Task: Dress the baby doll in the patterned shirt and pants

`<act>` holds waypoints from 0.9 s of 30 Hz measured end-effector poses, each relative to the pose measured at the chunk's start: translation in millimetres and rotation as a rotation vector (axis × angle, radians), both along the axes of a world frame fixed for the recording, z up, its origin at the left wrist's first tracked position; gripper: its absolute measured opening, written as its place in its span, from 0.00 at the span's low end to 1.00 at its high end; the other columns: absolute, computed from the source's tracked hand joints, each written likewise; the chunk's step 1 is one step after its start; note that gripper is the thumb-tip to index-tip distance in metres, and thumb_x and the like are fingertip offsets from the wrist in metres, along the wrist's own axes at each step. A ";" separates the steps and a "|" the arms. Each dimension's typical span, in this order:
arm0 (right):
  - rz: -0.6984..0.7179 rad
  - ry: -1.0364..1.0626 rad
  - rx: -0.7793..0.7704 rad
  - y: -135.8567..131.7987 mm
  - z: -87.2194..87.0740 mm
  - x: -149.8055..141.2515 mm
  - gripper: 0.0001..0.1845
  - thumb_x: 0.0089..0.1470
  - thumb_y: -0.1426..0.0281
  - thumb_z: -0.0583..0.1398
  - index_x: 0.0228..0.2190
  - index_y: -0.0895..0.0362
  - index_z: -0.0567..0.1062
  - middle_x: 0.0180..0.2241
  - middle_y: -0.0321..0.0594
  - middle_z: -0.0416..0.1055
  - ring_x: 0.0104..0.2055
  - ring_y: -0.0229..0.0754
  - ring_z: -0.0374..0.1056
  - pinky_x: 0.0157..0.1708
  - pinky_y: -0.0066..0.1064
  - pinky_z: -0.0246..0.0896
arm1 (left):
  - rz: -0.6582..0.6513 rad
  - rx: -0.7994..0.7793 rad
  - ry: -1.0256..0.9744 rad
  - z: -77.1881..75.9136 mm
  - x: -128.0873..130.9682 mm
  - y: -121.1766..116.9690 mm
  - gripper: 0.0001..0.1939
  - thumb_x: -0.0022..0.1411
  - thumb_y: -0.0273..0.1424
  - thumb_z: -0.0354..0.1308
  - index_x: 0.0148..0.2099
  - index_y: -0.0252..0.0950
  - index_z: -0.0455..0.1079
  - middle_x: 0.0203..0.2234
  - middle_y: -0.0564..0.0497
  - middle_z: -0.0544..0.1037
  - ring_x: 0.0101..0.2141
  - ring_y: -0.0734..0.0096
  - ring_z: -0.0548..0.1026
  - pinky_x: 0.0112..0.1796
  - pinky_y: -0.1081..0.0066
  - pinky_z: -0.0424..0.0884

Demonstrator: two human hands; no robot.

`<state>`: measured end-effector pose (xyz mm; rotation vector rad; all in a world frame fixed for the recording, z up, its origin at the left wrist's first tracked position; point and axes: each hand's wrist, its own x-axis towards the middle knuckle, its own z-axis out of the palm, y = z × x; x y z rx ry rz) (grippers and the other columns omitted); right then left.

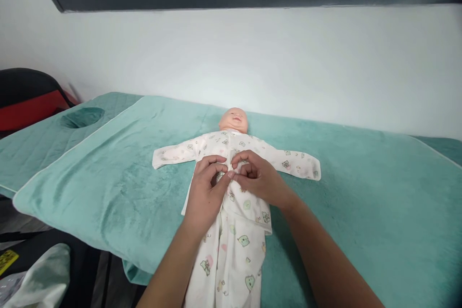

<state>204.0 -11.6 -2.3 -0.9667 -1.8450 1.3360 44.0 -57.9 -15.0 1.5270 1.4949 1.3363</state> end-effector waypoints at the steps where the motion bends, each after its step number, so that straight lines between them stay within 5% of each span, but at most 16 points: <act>1: 0.013 0.013 -0.024 0.9 0.2 1.1 0.09 0.57 0.65 0.61 0.39 0.51 0.68 0.18 0.24 0.57 0.21 0.32 0.57 0.21 0.25 0.50 | 0.003 0.006 -0.003 -0.5 -0.5 -0.7 0.06 0.63 0.35 0.58 0.35 0.41 0.74 0.48 0.51 0.71 0.46 0.64 0.71 0.37 0.68 0.66; 11: 0.009 0.010 -0.092 3.6 0.3 2.9 0.06 0.58 0.67 0.60 0.38 0.52 0.69 0.20 0.27 0.63 0.21 0.32 0.62 0.22 0.24 0.52 | 0.036 0.071 0.076 1.3 0.6 -5.3 0.07 0.64 0.32 0.56 0.36 0.40 0.75 0.46 0.49 0.74 0.46 0.62 0.72 0.46 0.62 0.68; 22: 0.031 0.044 -0.103 4.2 -0.2 1.9 0.07 0.58 0.63 0.60 0.38 0.53 0.70 0.18 0.26 0.61 0.21 0.33 0.60 0.21 0.24 0.51 | 0.004 0.026 -0.015 -1.5 -2.5 -4.5 0.08 0.65 0.33 0.56 0.33 0.40 0.75 0.47 0.51 0.73 0.44 0.66 0.72 0.39 0.69 0.68; 27: 0.060 0.041 -0.120 6.3 -1.1 4.5 0.09 0.60 0.62 0.58 0.39 0.53 0.69 0.17 0.27 0.62 0.19 0.32 0.57 0.19 0.24 0.49 | -0.002 0.020 -0.004 -2.0 -3.7 -3.3 0.09 0.65 0.34 0.56 0.33 0.40 0.74 0.46 0.51 0.73 0.45 0.65 0.71 0.46 0.66 0.66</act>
